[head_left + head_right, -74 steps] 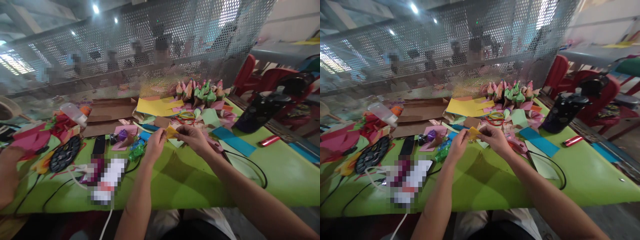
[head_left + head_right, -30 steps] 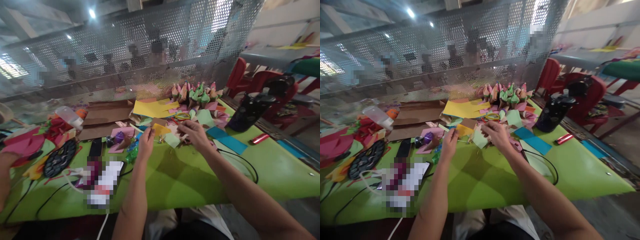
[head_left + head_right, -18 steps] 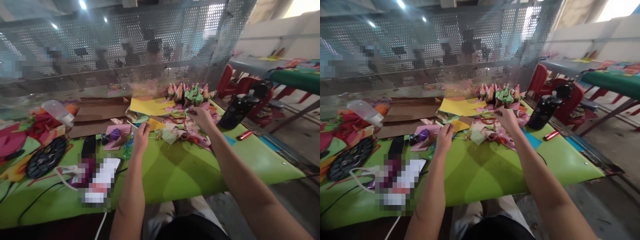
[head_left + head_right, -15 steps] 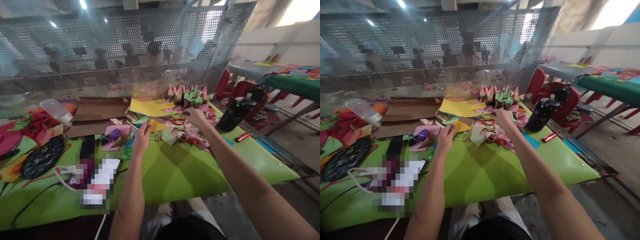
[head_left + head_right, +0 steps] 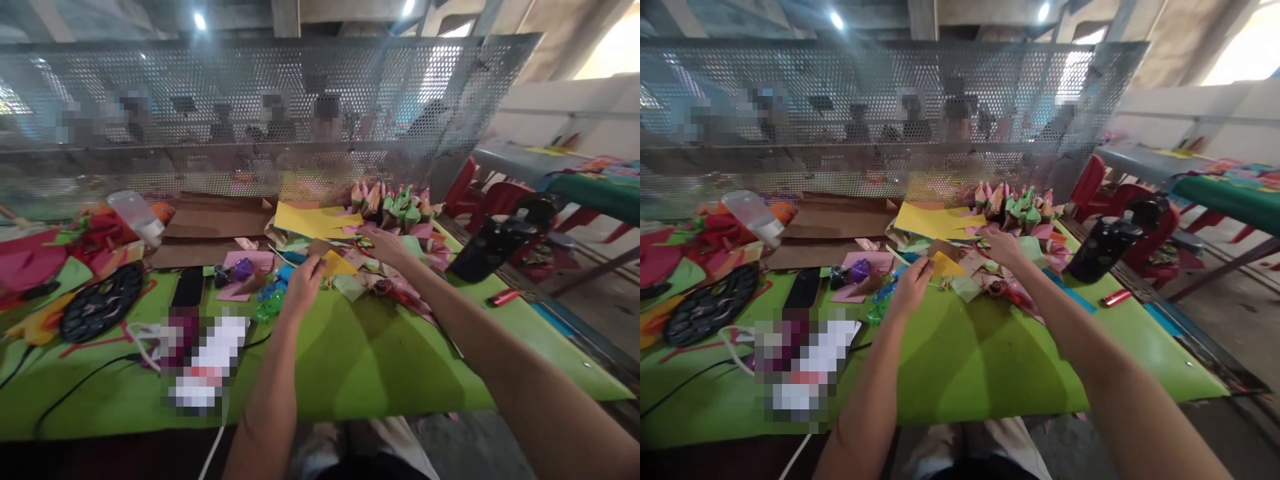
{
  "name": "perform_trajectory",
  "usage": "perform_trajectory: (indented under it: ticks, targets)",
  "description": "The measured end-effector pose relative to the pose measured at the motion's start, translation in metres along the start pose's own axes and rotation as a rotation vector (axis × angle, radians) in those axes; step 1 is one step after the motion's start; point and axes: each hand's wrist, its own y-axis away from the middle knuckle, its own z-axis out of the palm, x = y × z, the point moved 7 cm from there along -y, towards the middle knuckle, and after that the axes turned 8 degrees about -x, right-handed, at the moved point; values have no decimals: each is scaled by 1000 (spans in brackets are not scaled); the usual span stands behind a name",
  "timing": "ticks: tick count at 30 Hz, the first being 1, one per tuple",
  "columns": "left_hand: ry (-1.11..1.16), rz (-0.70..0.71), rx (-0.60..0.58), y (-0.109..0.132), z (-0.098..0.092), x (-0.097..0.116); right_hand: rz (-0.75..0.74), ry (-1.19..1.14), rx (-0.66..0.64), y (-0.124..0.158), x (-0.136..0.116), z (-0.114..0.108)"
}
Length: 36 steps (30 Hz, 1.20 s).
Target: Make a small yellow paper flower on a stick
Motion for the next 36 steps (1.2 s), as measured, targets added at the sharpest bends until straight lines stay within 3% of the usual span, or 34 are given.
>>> perform_trajectory:
  ticks: [7, 8, 11, 14, 16, 21, 24, 28, 36]
  targets:
    - [42, -10, -16, -1, 1, -1, -40, -328, -142, 41, 17, -6]
    - [54, -13, -15, -1, 0, -1, -62, -426, -163, 50, 15, -4]
    - [101, -18, -14, 0, 0, -1, -160, -1089, -206, 80, 2, 1]
    - [149, -28, -15, 0, 0, 0, -170, -1327, -198, 106, -9, 6]
    - [178, -32, -18, 0, 0, 0, -179, -1313, -210, 119, -12, 8]
    - [242, -39, -47, 0, 2, 3, -150, -971, -255, 139, -4, 8]
    - [260, -44, -76, 1, 5, 3, -213, -851, -285, 146, -8, 4]
    - [280, -63, -121, 1, 11, -1, -318, -792, -306, 154, -22, 2]
    - [283, -74, -145, 1, 13, 0, -344, -769, -300, 163, -35, -6]
